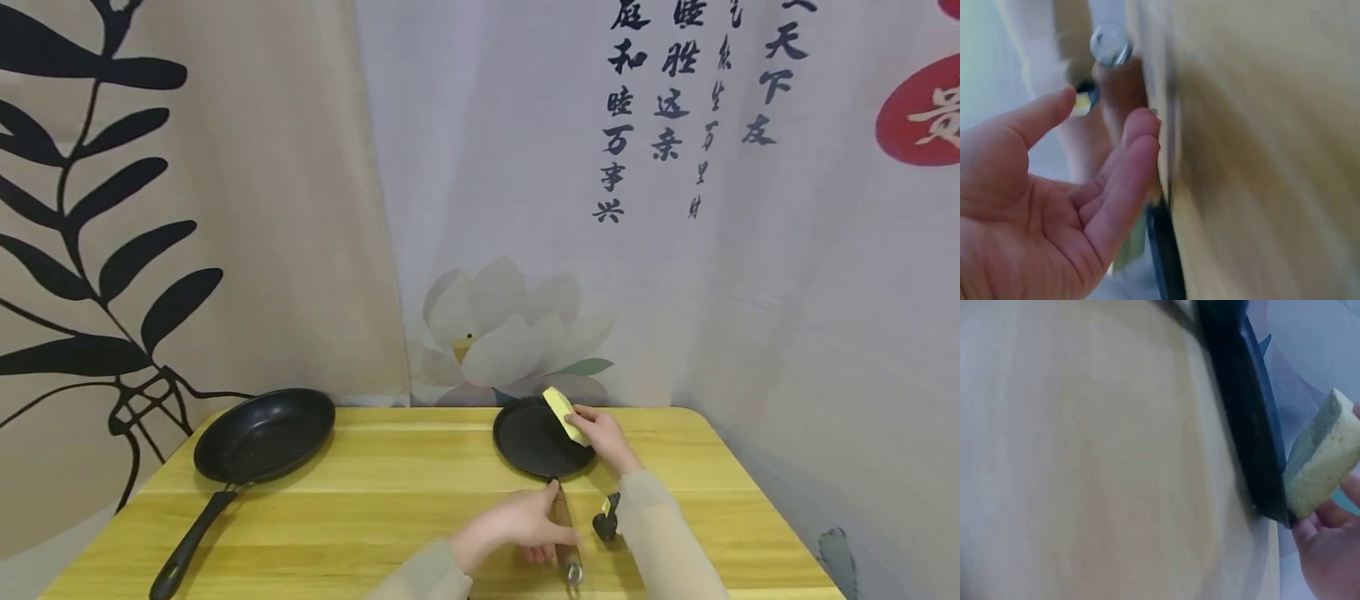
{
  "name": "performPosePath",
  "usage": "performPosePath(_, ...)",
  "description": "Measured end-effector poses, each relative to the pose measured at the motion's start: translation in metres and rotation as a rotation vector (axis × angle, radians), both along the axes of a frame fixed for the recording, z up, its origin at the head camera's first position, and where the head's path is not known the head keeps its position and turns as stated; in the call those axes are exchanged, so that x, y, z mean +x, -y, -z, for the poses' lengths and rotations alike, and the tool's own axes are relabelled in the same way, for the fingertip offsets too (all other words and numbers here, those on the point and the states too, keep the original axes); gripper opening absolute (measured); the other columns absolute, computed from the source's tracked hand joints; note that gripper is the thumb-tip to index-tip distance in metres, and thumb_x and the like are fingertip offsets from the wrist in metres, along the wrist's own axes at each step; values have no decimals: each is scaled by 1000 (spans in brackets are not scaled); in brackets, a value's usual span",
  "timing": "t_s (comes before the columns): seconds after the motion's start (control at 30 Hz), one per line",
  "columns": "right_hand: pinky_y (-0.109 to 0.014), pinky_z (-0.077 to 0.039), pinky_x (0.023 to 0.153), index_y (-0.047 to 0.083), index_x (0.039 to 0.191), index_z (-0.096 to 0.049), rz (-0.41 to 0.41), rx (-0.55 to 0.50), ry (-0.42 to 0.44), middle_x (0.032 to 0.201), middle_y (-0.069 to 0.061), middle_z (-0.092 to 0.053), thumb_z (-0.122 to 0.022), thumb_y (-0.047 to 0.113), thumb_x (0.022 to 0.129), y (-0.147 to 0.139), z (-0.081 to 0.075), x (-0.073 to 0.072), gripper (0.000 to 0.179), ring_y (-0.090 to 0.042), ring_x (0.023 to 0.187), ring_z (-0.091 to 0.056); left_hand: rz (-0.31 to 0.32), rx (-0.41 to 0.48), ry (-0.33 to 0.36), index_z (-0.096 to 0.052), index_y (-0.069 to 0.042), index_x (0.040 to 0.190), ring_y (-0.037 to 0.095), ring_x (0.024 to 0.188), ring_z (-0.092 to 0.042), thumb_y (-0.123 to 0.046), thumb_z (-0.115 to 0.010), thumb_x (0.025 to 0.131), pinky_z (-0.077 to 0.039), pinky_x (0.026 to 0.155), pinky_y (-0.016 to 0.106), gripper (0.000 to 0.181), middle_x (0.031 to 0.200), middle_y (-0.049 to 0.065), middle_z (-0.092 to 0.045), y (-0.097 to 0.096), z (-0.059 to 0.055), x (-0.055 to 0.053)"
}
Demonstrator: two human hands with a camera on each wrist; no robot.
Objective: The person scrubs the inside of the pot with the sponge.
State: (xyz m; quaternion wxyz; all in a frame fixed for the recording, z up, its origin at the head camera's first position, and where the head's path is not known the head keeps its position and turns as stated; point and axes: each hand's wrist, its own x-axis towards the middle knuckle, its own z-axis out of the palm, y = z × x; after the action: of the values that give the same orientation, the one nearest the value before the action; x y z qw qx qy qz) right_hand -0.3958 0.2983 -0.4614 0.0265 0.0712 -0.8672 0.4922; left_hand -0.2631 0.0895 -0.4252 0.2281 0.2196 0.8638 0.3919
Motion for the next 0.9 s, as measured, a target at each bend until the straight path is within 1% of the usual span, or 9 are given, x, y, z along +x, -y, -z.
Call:
performPosePath(0.07,-54,-33,107,-4,143,-43,-1,14,-6,145,-24,-42,-55,36,100,4,-3,-2,60,-41,134,-37,-3,59,-8,-46,0,139,22,51,-64,-36,-70,89,-55,49,36,66,61,7,-66,15,-3,-6)
performPosePath(0.1,-54,-35,106,-5,142,-44,4,25,-15,144,-25,-43,-55,35,100,5,-4,-3,59,-41,132,-39,-5,80,-11,-44,-1,143,23,53,-65,-36,-69,90,-55,50,37,68,63,6,-66,23,-6,-9)
performPosePath(0.2,-52,-38,104,-6,140,-46,23,9,-18,141,-26,-45,-56,33,99,8,-9,-6,57,-40,129,-42,-8,144,-22,-46,-1,142,23,56,-66,-36,-66,93,-57,54,38,64,67,5,-67,47,-11,-18)
performPosePath(0.33,-52,-38,104,-4,141,-46,4,6,-6,143,-24,-45,-57,35,99,13,-14,-8,58,-40,130,-42,-19,212,-14,-51,-3,139,23,59,-66,-34,-65,94,-58,59,42,57,72,6,-69,84,-16,-23)
performPosePath(0.5,-52,-37,105,-2,140,-49,-58,27,-27,142,-22,-46,-58,36,98,28,-20,-13,57,-40,131,-41,-11,252,-9,-53,-4,138,20,59,-62,-30,-64,95,-57,58,42,51,78,9,-69,135,-16,-18)
performPosePath(0.6,-51,-40,102,-2,139,-51,-80,31,-43,140,-22,-49,-59,33,98,40,-25,-15,55,-38,128,-45,5,253,-19,-54,-5,137,22,61,-62,-29,-64,95,-55,55,39,50,81,12,-68,165,-16,-13)
performPosePath(0.67,-47,-45,98,-3,138,-51,-93,35,-47,136,-22,-53,-60,31,97,49,-27,-16,54,-36,121,-52,5,239,-31,-54,-5,137,26,63,-63,-29,-64,95,-54,53,37,49,82,13,-68,186,-16,-10)
performPosePath(0.8,-39,-51,86,-1,137,-53,-109,66,-60,127,-19,-60,-61,31,95,68,-31,-21,53,-27,105,-61,-28,212,-57,-54,-2,137,30,67,-64,-28,-62,97,-53,51,34,49,83,12,-67,230,-20,-4)
performPosePath(0.9,-40,-52,85,2,137,-54,-139,83,-63,126,-16,-61,-62,32,95,82,-35,-23,53,-25,105,-61,-60,203,-82,-50,3,138,26,68,-62,-26,-60,98,-52,50,30,50,83,10,-66,262,-24,1)
